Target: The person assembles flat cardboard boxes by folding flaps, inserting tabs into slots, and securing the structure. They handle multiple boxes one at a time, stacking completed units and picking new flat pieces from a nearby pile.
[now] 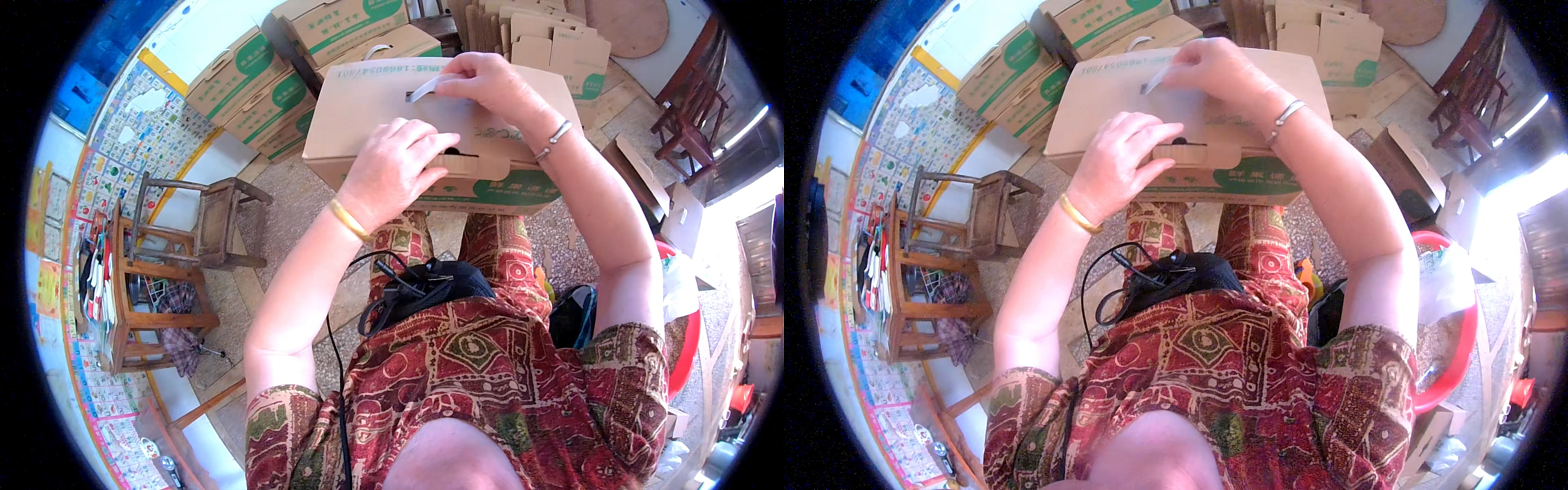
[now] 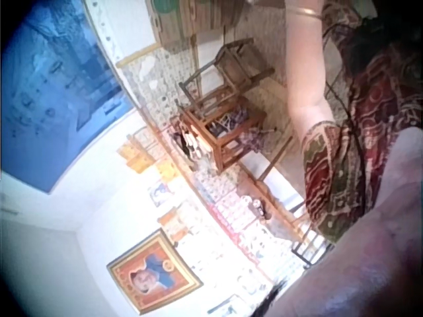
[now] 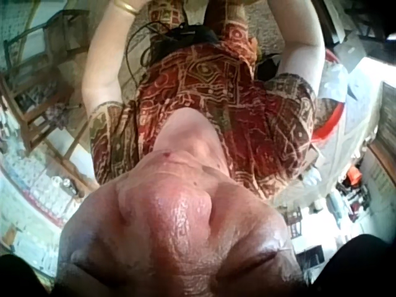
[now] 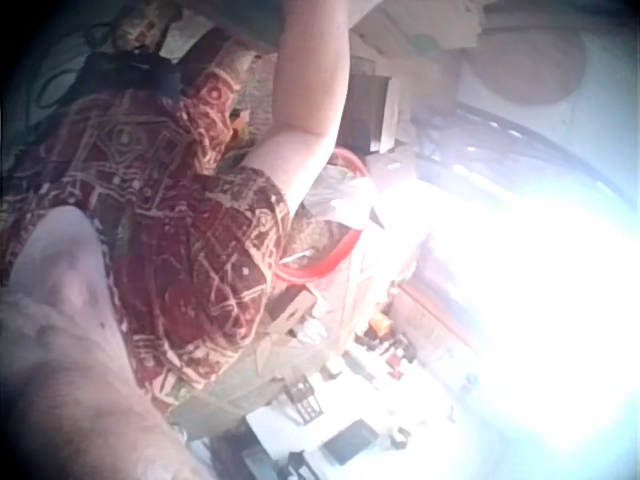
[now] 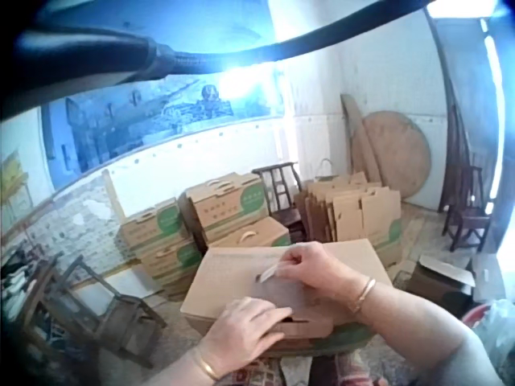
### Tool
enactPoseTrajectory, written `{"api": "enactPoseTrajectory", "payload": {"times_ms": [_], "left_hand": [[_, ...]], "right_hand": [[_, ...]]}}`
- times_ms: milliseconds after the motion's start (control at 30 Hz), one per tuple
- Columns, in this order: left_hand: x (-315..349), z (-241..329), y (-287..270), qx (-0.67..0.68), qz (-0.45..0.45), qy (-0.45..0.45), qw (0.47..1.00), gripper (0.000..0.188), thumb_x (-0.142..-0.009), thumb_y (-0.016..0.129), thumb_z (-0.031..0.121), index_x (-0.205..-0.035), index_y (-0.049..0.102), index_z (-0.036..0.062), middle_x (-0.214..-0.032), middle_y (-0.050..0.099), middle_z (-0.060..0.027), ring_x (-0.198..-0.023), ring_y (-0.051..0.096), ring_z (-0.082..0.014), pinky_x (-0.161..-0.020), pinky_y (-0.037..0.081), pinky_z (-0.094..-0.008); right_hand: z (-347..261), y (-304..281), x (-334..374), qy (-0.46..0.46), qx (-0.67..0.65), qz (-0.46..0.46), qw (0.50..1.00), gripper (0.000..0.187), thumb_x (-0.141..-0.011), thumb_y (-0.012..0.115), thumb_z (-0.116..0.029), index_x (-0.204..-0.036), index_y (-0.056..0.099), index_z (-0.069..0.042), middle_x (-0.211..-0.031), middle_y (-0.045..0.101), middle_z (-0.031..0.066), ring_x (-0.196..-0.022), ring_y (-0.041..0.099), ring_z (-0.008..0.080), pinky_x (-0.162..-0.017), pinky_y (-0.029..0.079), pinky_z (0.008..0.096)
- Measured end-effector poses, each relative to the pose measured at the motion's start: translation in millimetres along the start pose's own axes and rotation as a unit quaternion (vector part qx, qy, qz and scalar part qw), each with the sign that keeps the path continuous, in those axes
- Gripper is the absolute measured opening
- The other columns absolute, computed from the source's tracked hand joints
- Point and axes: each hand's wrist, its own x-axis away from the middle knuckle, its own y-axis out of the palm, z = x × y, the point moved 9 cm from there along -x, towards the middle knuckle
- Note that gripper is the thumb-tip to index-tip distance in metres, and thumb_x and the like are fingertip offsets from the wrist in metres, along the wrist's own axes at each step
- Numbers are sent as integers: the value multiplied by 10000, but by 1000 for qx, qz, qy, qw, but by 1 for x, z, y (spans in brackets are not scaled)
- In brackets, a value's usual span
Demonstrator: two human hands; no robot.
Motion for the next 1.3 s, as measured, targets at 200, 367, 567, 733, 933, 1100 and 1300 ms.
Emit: {"api": "enactPoseTrajectory", "payload": {"times_ms": [200,367,567,733,933,1100,1300], "left_hand": [[22,-7,-26,-42,100,-30,994,532,-689,774,189,-1175,577,97,-1206,537,-93,-1168,484,-315,-1017,381,-436],[20,-7,-26,-51,122,-57,990,536,-718,764,233,-1200,565,106,-1285,483,-113,-1221,424,-331,-1038,346,-442],[10,-2,-35,-47,156,-45,986,513,-758,745,236,-1215,562,91,-1340,454,-129,-1248,404,-331,-1062,317,-437],[5,-2,-23,-21,121,-52,991,520,-769,735,285,-1217,559,90,-1347,447,-150,-1244,411,-339,-1060,319,-427],[-34,25,19,-22,15,1,1000,572,-784,661,472,-1216,568,109,-1343,470,-147,-1262,414,-312,-1081,292,-453],[-52,40,63,-6,-51,10,999,508,-759,678,453,-1130,618,112,-1233,542,-113,-1161,491,-254,-1041,319,-433],[-51,43,66,-16,-56,18,998,532,-708,714,463,-1103,630,116,-1146,542,-72,-1086,484,-238,-952,359,-397]], "right_hand": [[15,-47,17,84,-105,15,991,307,-807,722,-244,-986,653,-5,-732,547,-40,-626,422,48,-553,325,198],[17,-72,31,71,-91,36,993,293,-817,714,-230,-979,651,6,-715,528,-45,-630,429,42,-552,329,193],[28,-111,43,89,-71,60,992,282,-827,706,-213,-979,647,17,-722,536,-41,-633,435,37,-553,340,193],[42,-114,65,102,33,92,990,303,-794,720,-262,-964,671,-15,-796,623,3,-710,539,86,-635,432,232],[29,-108,75,95,91,90,987,264,-804,697,-208,-966,655,-3,-813,619,-14,-739,530,65,-661,428,217],[22,-111,90,144,118,83,979,239,-832,671,-166,-1005,639,-4,-837,602,-28,-759,510,51,-677,404,193],[14,-105,97,145,74,94,982,224,-838,679,-164,-982,634,1,-801,576,-38,-722,496,40,-603,397,187]]}}
